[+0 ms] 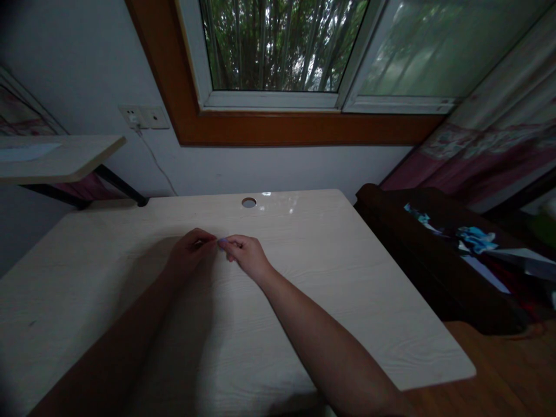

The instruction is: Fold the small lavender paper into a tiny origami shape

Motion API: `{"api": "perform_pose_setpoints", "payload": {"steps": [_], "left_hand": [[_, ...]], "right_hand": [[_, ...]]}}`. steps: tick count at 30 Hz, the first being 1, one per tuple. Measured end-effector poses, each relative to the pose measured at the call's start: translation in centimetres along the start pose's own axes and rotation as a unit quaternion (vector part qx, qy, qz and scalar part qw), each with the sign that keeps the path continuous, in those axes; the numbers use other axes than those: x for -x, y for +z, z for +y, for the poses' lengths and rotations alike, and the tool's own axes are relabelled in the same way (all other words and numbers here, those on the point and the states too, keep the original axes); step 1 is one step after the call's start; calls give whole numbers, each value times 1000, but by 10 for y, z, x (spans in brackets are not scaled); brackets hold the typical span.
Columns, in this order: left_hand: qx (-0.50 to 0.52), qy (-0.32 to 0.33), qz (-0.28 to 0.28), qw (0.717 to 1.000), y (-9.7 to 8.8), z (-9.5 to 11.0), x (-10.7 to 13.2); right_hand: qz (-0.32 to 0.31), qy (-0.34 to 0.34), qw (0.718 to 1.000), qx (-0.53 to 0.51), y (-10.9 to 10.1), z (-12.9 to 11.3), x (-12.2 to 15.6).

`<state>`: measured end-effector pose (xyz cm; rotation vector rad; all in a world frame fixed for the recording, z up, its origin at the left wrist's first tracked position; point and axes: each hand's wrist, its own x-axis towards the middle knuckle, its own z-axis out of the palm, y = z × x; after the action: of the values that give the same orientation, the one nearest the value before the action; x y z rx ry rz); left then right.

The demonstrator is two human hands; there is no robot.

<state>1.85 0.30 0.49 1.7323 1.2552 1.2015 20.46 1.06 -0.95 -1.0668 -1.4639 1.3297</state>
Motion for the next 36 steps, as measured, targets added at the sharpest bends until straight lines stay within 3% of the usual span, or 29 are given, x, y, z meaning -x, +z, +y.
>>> {"api": "perform_pose_setpoints", "payload": {"steps": [18,27,36], "left_hand": [[-43,60,-2,997,0,-2,2],[-66,23,-2,998,0,-3,1],[-7,-40,13,999,-2,-8,-2]], "right_hand": [[5,-29,997,67,3,1,2],[13,-44,996,79,2,0,4],[41,-36,997,62,1,-3,5]]}}
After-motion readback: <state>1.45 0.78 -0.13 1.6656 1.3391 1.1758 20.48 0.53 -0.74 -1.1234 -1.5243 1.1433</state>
